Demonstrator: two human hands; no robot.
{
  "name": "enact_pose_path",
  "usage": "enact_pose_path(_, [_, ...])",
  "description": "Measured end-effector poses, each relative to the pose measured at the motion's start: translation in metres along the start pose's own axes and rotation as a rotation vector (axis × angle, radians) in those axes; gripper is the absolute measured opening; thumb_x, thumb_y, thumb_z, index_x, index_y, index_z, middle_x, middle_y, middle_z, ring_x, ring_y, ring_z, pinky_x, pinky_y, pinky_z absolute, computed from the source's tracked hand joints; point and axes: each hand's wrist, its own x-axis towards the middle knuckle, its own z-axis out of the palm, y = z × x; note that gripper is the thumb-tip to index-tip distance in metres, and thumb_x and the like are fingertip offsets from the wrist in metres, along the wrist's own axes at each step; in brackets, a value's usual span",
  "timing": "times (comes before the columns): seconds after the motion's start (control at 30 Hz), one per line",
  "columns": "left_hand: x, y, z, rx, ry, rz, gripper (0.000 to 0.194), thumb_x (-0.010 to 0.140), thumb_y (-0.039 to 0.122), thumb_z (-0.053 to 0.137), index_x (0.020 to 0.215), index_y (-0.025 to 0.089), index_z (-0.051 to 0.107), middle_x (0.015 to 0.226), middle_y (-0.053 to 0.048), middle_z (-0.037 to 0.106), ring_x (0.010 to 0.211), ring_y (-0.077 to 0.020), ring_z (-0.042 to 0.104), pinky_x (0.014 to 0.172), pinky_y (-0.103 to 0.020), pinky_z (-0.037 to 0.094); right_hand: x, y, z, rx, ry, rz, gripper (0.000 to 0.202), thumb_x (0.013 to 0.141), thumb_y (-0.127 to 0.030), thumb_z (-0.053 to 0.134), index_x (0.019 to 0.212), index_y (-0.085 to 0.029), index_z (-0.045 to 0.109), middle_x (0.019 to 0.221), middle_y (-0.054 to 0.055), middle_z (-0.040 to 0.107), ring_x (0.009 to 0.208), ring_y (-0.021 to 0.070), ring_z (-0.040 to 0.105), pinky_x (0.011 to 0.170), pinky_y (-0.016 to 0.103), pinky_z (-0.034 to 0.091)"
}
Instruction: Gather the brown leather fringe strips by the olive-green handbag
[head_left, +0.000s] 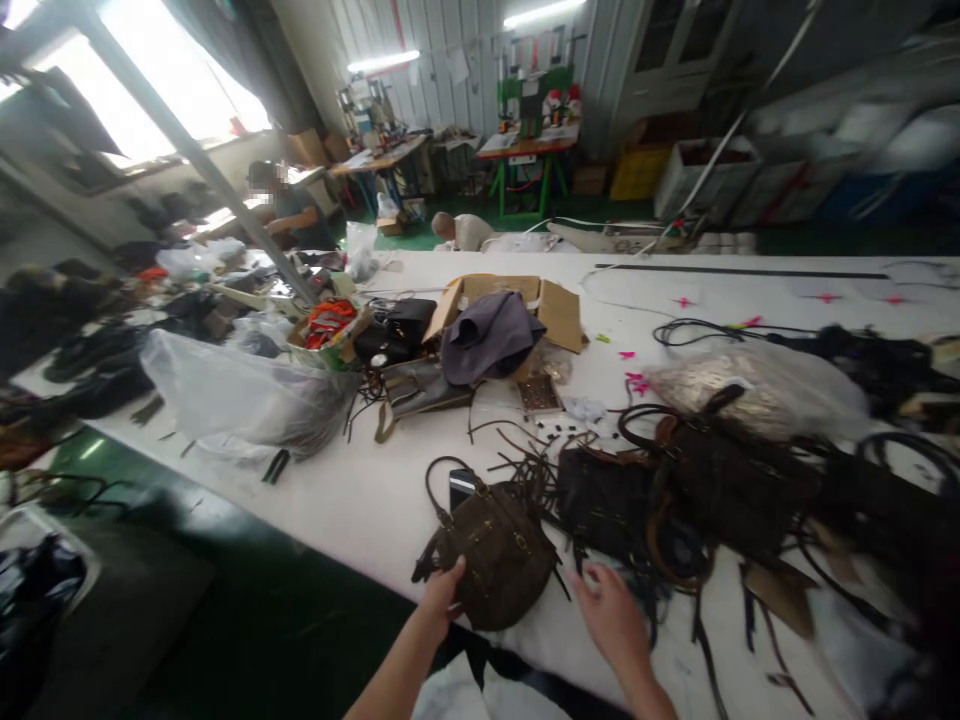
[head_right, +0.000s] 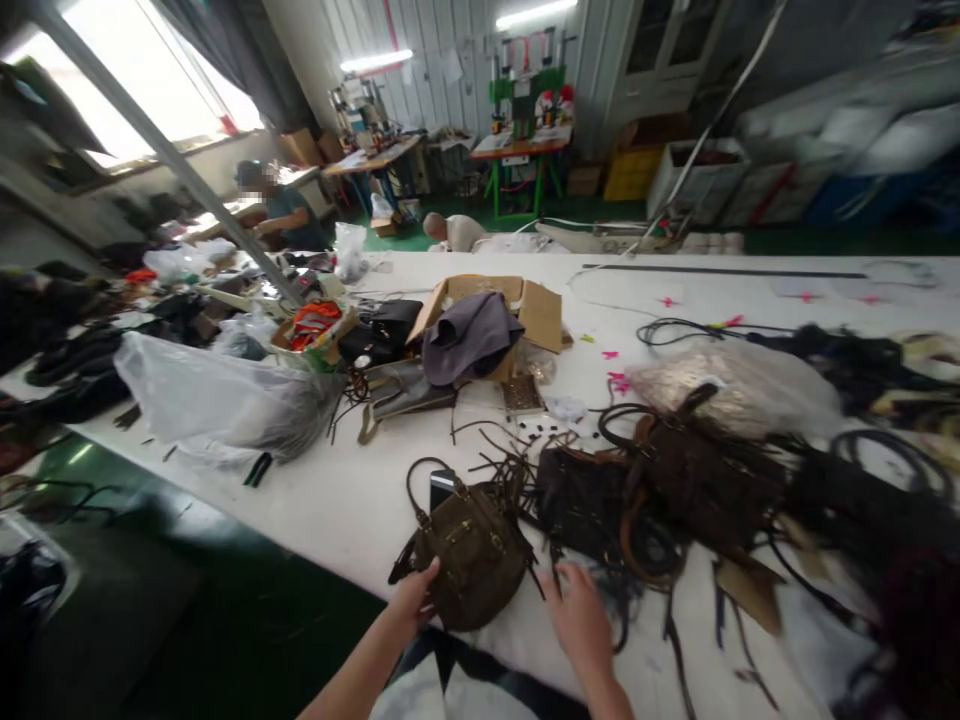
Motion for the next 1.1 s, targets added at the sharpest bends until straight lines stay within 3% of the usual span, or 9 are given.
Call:
enact_pose_path(0.07, [-0.002, 0.003, 0.0, -0.001, 0.006, 0.016, 0.061, 0.086, 0.047, 0.08, 0.139, 0.025, 0.059, 0.137, -0.019, 0.07, 0.128, -0.0376, 0.067, 0.097, -0.047, 0.055, 0.001, -0.034, 0.041, 0.076, -0.059, 0.003, 0.062, 0.083, -0.072, 0.063, 0.121, -0.024, 0.071, 0.132, 0.019, 0.073, 0.123, 0.0414, 0.071, 0.098, 0.05, 0.059])
enact_pose_path(0.17, [-0.016, 0.016, -0.002, -0.025, -0.028, 0.094, 0.059, 0.087, 0.037, 0.082, 0.142, 0.029, 0.061, 0.141, -0.014, 0.07, 0.129, -0.0334, 0.067, 0.094, -0.041, 0.057, 0.008, -0.063, 0.077, 0.186, -0.047, 0.076, 0.053, 0.085, -0.064, 0.066, 0.115, -0.02, 0.07, 0.114, 0.02, 0.079, 0.114, 0.0436, 0.073, 0.096, 0.054, 0.059])
enact_pose_path(0.33, [-0.065, 0.058, -0.016, -0.12, -0.131, 0.255, 0.041, 0.094, 0.031, 0.078, 0.134, 0.025, 0.071, 0.148, -0.012, 0.07, 0.136, -0.0299, 0.066, 0.101, -0.033, 0.061, -0.017, -0.091, 0.081, 0.345, 0.019, 0.093, 0.042, 0.098, -0.057, 0.059, 0.121, -0.024, 0.067, 0.117, 0.014, 0.079, 0.11, 0.0348, 0.074, 0.097, 0.046, 0.059])
enact_pose_path(0.5, [-0.111, 0.113, -0.07, -0.287, 0.026, 0.252, 0.044, 0.094, 0.017, 0.074, 0.137, 0.026, 0.073, 0.128, -0.008, 0.081, 0.121, -0.0289, 0.076, 0.11, -0.044, 0.062, -0.045, -0.111, 0.082, 0.659, -0.326, -0.075, 0.045, 0.09, -0.05, 0.077, 0.128, -0.027, 0.069, 0.118, 0.006, 0.078, 0.09, 0.0249, 0.073, 0.08, 0.036, 0.058])
enact_pose_path(0.57, [-0.116, 0.13, -0.097, -0.321, 0.086, 0.271, 0.042, 0.097, 0.016, 0.068, 0.136, 0.027, 0.074, 0.126, -0.007, 0.082, 0.122, -0.0295, 0.076, 0.11, -0.047, 0.063, -0.041, -0.103, 0.085, 0.531, -0.357, -0.136, 0.044, 0.09, -0.048, 0.077, 0.128, -0.028, 0.07, 0.123, 0.006, 0.076, 0.098, 0.0251, 0.073, 0.086, 0.035, 0.058])
enact_pose_path(0.7, [-0.105, 0.15, -0.133, -0.344, 0.103, 0.303, 0.043, 0.095, 0.014, 0.066, 0.135, 0.028, 0.076, 0.127, -0.007, 0.082, 0.135, -0.0345, 0.069, 0.11, -0.052, 0.062, -0.006, -0.081, 0.089, 0.119, -0.091, -0.019, 0.056, 0.096, -0.037, 0.068, 0.147, -0.021, 0.055, 0.143, 0.017, 0.065, 0.13, 0.0342, 0.065, 0.106, 0.043, 0.053])
enact_pose_path(0.8, [-0.09, 0.157, -0.146, -0.362, 0.059, 0.292, 0.047, 0.094, 0.012, 0.066, 0.137, 0.03, 0.075, 0.129, -0.006, 0.082, 0.144, -0.0355, 0.062, 0.113, -0.054, 0.06, 0.032, -0.081, 0.089, -0.016, -0.024, 0.058, 0.069, 0.095, -0.039, 0.07, 0.155, -0.017, 0.045, 0.156, 0.024, 0.056, 0.134, 0.0377, 0.063, 0.105, 0.045, 0.051])
enact_pose_path(1.0, [-0.067, 0.155, -0.171, -0.3, -0.013, 0.279, 0.057, 0.094, 0.007, 0.066, 0.148, 0.026, 0.067, 0.133, -0.01, 0.08, 0.135, -0.0385, 0.067, 0.115, -0.063, 0.056, 0.103, -0.094, 0.083, -0.215, -0.037, 0.185, 0.024, 0.094, -0.031, 0.073, 0.113, -0.017, 0.07, 0.106, 0.017, 0.08, 0.099, 0.0294, 0.076, 0.089, 0.035, 0.053])
enact_pose_path(1.1, [-0.056, 0.151, -0.183, -0.277, -0.066, 0.248, 0.068, 0.092, 0.002, 0.069, 0.154, 0.028, 0.061, 0.139, -0.011, 0.076, 0.135, -0.0397, 0.066, 0.118, -0.066, 0.052, 0.133, -0.093, 0.075, -0.256, 0.035, 0.239, 0.02, 0.1, -0.034, 0.065, 0.107, -0.016, 0.072, 0.103, 0.019, 0.08, 0.097, 0.0279, 0.077, 0.085, 0.033, 0.052])
